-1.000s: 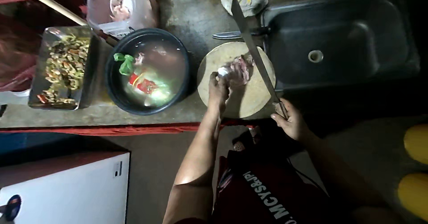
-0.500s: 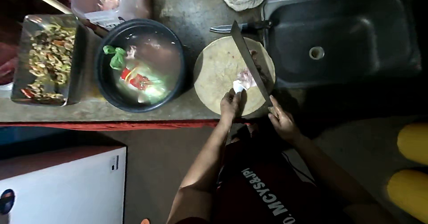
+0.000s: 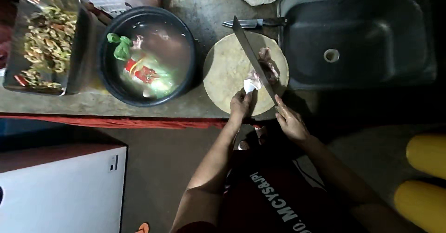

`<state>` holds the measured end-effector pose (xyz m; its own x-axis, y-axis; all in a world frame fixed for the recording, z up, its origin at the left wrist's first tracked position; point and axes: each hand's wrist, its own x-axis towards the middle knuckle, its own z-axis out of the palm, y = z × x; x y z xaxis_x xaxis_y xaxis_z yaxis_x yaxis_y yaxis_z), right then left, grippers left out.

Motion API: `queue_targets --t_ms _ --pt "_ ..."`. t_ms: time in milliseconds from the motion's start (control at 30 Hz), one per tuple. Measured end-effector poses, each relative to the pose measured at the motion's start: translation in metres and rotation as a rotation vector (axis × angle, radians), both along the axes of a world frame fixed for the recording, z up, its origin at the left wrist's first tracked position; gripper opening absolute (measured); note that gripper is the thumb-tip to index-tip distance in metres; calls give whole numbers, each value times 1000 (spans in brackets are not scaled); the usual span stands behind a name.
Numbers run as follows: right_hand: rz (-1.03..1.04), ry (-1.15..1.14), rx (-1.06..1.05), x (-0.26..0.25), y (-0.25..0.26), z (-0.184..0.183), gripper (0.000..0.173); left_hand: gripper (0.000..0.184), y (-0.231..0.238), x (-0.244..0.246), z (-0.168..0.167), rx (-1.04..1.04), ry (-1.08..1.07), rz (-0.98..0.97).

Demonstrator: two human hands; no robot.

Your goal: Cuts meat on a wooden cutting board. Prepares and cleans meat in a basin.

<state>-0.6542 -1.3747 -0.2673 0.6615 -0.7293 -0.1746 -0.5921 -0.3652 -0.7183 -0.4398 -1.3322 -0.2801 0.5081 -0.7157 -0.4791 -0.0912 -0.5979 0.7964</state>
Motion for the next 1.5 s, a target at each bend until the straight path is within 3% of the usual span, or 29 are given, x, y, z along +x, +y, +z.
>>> queue_targets --t_ms 67,167,233,400,533,633,700,833,933,1133,1267,1367,1500 --pt "-13 -102 -59 2 0 21 56 32 0 0 0 3 9 5" --pt "-87 -267 -330 8 1 52 57 31 0 0 0 -9 24 10" --pt "-115 -258 -400 8 3 54 59 31 -1 0 -2 -30 35 21" --pt "75 282 127 -10 6 9 64 33 1 2 4 18 33 -41" --pt "100 237 174 -10 4 2 65 40 -2 9 21 195 -285 -257" --pt "71 179 143 -9 9 -4 64 66 -23 5 26 267 -466 -282" --pt "63 117 80 -11 14 -11 64 64 -38 -1 14 234 -535 -278" --pt "93 315 267 -45 27 4 63 52 -45 -5 6 216 -540 -244" --pt "99 338 289 -57 27 18 61 51 -44 -3 8 178 -545 -273" --pt "52 138 188 13 -9 0 67 51 -42 -3 2 182 -557 -274" --pt "105 311 296 -43 20 16 64 51 -46 3 3 212 -517 -207" --pt "137 349 266 -85 41 26 62 51 -43 4 4 207 -507 -200" --pt "113 231 231 -40 15 14 62 51 -38 -1 4 190 -539 -253"
